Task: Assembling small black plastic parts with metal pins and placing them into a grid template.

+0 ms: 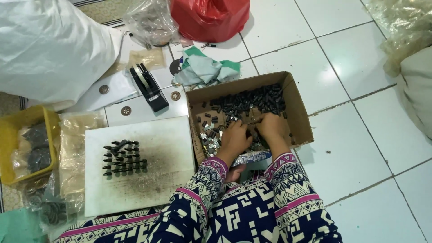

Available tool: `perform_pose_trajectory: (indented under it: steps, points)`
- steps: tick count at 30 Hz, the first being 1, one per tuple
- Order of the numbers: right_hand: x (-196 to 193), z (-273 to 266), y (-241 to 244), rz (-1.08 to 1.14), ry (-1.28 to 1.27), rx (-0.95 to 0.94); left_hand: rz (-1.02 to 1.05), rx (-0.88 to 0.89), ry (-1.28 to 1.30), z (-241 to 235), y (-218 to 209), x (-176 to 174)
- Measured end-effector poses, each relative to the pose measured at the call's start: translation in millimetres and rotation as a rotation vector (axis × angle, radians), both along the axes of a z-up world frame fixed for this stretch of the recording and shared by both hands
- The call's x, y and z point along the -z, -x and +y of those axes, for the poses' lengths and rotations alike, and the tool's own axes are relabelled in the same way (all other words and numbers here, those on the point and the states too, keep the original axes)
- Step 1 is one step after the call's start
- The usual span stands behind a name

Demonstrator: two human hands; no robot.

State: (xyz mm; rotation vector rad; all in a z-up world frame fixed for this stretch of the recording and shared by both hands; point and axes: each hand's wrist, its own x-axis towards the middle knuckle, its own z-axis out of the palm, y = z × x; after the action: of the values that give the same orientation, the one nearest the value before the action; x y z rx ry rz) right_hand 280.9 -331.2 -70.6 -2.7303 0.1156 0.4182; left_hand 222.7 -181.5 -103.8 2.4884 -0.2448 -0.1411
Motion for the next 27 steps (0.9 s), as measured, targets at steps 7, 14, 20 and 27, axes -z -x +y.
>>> perform_pose_trajectory:
  steps: [7,14,20,27]
  points:
    - [37,-8,0,0.055,0.091,-0.091,-0.134,0.02,-0.103,-6,1,31]
    - [74,-2,-6,0.123,0.097,-0.052,-0.149,-0.044,-0.082,-7,5,41]
    - [109,-16,-8,0.237,-0.15,0.01,-0.048,-0.095,-0.057,-7,0,49]
    - [41,-3,16,0.132,-0.541,0.209,0.063,-0.313,0.375,8,11,-24]
